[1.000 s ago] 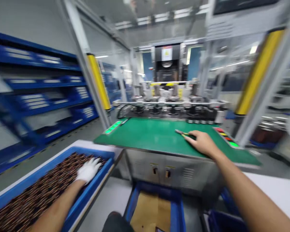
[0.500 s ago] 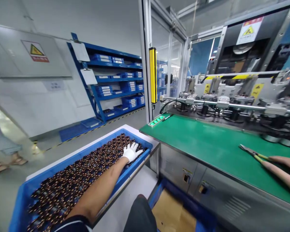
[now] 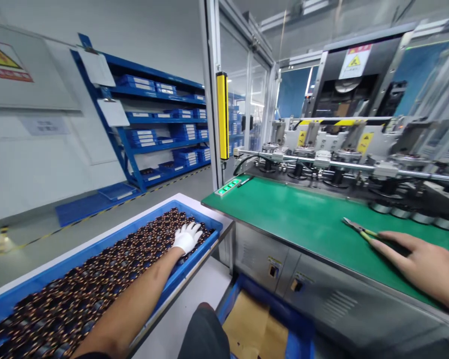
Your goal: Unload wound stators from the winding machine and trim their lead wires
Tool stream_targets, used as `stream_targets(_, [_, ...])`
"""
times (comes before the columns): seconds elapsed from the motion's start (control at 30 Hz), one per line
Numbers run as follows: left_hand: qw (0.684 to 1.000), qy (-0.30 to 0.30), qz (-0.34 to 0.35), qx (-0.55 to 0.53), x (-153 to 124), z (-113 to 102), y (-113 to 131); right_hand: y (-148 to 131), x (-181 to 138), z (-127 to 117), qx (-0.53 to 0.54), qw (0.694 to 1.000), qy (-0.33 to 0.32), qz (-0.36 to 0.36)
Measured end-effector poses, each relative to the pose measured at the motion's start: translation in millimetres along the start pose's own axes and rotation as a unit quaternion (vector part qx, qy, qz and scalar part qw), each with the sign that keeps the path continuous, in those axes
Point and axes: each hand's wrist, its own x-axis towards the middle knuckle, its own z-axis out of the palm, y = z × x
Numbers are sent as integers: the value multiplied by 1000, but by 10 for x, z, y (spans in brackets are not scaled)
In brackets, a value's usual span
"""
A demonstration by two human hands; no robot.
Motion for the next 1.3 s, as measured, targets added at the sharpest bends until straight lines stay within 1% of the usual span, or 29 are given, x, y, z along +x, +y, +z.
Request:
stream_targets(0.03, [1000, 5, 2, 1, 0, 3, -5, -158, -60, -108, 18, 999, -38, 23])
stream_targets(0.07, [1000, 10, 3, 1, 1, 7, -8, -304, -114, -200, 30, 997, -58, 36])
stream_targets(0.1, [1000, 14, 5, 2, 3, 9, -9, -430, -158, -273, 38, 996, -63, 47])
stream_targets(0.17, [1000, 20, 8, 4, 7, 12, -5, -605, -219, -363, 41, 997, -48, 46])
stream_targets(0.27, [1000, 26, 10, 7, 1, 2, 7, -709, -260, -403, 42, 998, -35, 29])
stream_targets(0.4, [1000, 30, 6, 8, -5, -37, 8, -734, -278, -419, 41, 998, -42, 22])
stream_targets(0.53, [999, 32, 3, 6, 28, -42, 2, -727, -286, -427, 32, 999, -36, 2])
stream_targets(0.7, [1000, -11, -8, 8, 85, 33, 6, -723, -283, -423, 30, 999, -38, 0])
stream_targets(0.77, [1000, -19, -10, 8, 95, 55, 1, -737, -284, -428, 32, 998, -45, 7])
stream_targets(0.87, [1000, -18, -8, 10, 99, 71, -13, -759, -290, -439, 34, 998, -53, 20])
stream_targets(1.13, [1000, 8, 3, 10, 92, 85, -10, -731, -284, -421, 28, 999, -43, 17])
stream_targets(1.3, [1000, 4, -1, 20, 80, 72, 4, -677, -256, -382, 27, 999, -38, 19])
